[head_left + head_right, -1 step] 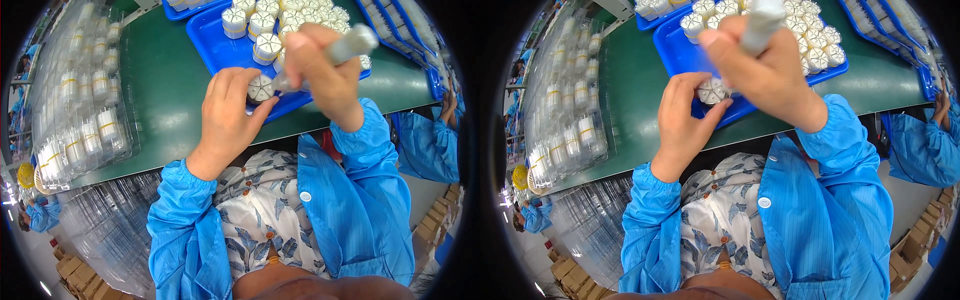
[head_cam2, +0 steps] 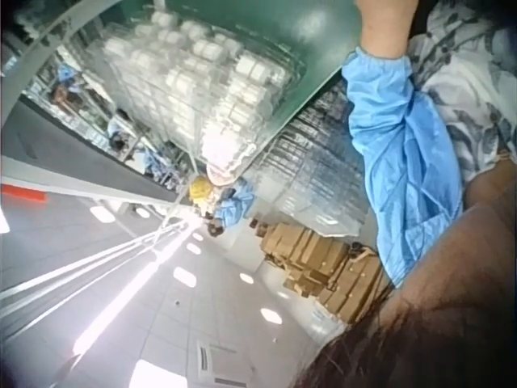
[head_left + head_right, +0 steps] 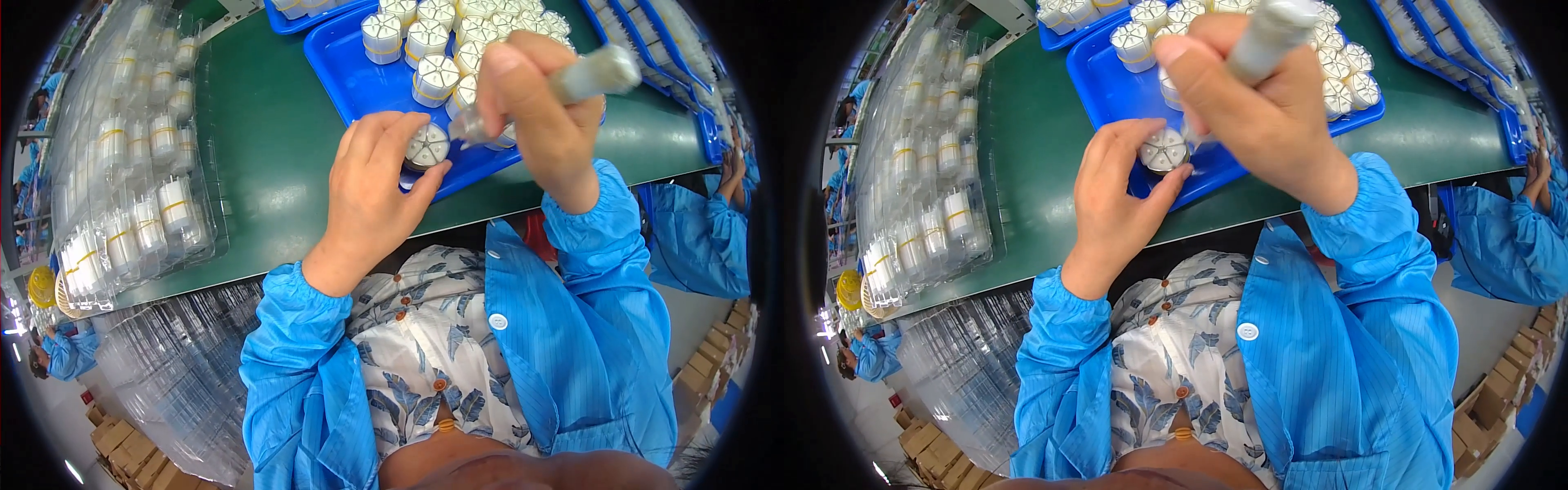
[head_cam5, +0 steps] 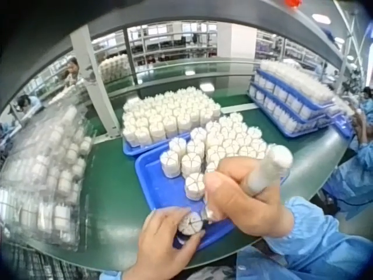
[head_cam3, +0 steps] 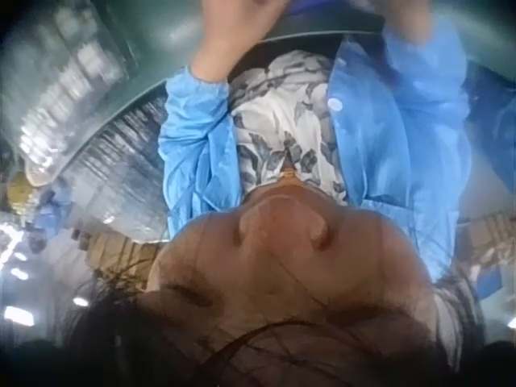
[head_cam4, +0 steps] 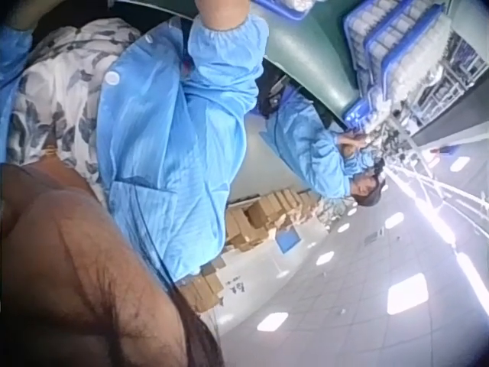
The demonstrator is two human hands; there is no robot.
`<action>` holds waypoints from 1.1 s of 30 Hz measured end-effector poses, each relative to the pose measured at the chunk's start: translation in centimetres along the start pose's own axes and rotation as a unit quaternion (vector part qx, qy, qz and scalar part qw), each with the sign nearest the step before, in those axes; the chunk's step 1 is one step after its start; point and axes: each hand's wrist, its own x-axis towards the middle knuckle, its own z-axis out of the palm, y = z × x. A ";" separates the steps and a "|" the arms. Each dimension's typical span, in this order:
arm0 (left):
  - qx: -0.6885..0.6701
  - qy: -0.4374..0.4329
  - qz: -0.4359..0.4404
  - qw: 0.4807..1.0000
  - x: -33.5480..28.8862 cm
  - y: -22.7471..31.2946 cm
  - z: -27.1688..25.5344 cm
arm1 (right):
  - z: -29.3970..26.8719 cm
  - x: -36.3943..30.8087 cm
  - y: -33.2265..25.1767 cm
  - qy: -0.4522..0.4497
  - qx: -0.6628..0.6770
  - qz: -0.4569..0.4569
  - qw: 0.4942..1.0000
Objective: The person assembles small white plastic components by hand, then applies a treatment to them using a handheld applicator tool at a factory workbench.
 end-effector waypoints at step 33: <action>-0.068 -0.033 -0.042 0.996 0.2 0.3 -0.6 | -0.9 0.6 0.9 -0.127 -0.051 -0.016 0.990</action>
